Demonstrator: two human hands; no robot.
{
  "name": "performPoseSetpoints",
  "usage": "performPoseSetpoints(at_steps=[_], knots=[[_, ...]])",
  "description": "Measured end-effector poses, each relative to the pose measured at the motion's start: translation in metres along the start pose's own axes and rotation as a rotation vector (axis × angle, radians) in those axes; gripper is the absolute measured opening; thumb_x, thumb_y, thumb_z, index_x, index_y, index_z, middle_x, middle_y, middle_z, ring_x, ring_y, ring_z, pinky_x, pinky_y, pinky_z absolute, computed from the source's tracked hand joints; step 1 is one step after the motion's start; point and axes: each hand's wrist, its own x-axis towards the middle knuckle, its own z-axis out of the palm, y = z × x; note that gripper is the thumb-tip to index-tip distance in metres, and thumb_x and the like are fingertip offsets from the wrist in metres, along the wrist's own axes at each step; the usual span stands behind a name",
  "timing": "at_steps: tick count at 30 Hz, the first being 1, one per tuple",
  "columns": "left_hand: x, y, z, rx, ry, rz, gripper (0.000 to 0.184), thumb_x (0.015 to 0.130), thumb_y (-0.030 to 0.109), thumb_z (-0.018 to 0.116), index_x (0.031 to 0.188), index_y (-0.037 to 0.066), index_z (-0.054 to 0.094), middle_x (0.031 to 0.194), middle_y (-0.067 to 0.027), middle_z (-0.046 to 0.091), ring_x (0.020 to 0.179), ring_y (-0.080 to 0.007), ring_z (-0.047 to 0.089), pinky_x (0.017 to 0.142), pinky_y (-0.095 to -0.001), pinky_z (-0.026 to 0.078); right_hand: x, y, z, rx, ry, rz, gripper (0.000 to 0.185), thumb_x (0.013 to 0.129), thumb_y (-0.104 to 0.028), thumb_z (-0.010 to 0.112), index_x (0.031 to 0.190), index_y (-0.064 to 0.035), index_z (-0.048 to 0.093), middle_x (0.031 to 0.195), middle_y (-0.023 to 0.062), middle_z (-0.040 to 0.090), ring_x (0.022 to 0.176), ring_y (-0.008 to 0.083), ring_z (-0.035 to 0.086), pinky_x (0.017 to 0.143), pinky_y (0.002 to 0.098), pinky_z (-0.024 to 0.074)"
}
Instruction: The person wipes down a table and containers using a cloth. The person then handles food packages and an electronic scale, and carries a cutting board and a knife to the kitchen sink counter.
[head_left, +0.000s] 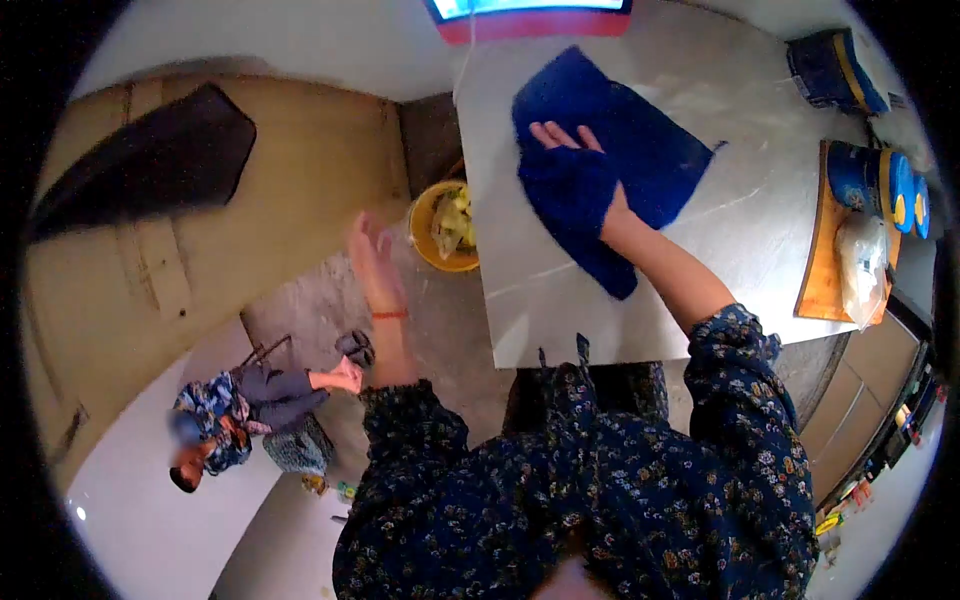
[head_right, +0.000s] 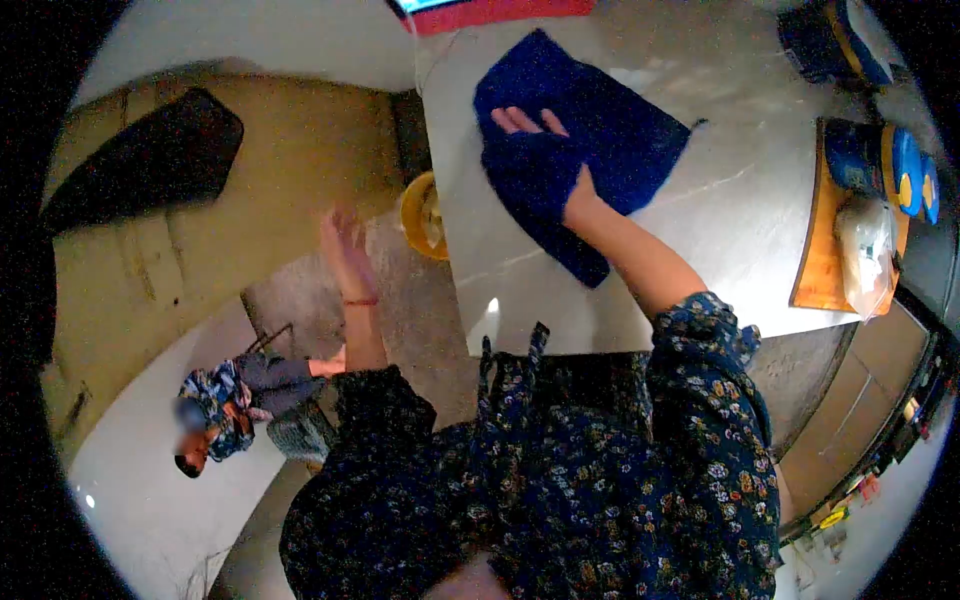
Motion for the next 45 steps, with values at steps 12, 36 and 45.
performPoseSetpoints(at_steps=[12,36,45], knots=[[-0.251,-0.019,-0.067,0.075,0.358,-0.117,0.060,0.092,0.047,0.049,0.137,0.009,0.037,0.139,-0.0079,0.038,0.125,-0.0256,0.040,0.106,-0.0448,0.026,-0.163,-0.180,0.066,0.365,-0.169,-0.453,0.044,0.087,-0.020,0.047,0.129,-0.0087,0.050,0.138,0.0040,0.046,0.128,0.0180,0.042,0.107,0.0355,0.0311],[-0.324,-0.046,-0.107,0.082,0.289,-0.344,0.046,0.096,0.039,0.047,0.134,0.013,0.042,0.133,-0.0053,0.044,0.114,-0.0219,0.048,0.102,-0.0447,0.029,-0.079,-0.004,0.030,-0.523,0.064,0.311,0.055,0.094,-0.037,0.033,0.141,-0.0095,0.033,0.146,0.0069,0.036,0.134,0.0242,0.030,0.110,0.0422,0.0246],[-0.283,-0.017,-0.102,0.102,0.181,-0.160,0.042,0.097,0.038,0.045,0.132,0.014,0.044,0.131,-0.0048,0.045,0.111,-0.0217,0.051,0.096,-0.0408,0.033,-0.175,-0.156,0.051,0.384,-0.066,-0.221,0.044,0.092,-0.030,0.045,0.130,-0.0073,0.047,0.134,0.0069,0.049,0.126,0.0212,0.044,0.107,0.0366,0.0308]])
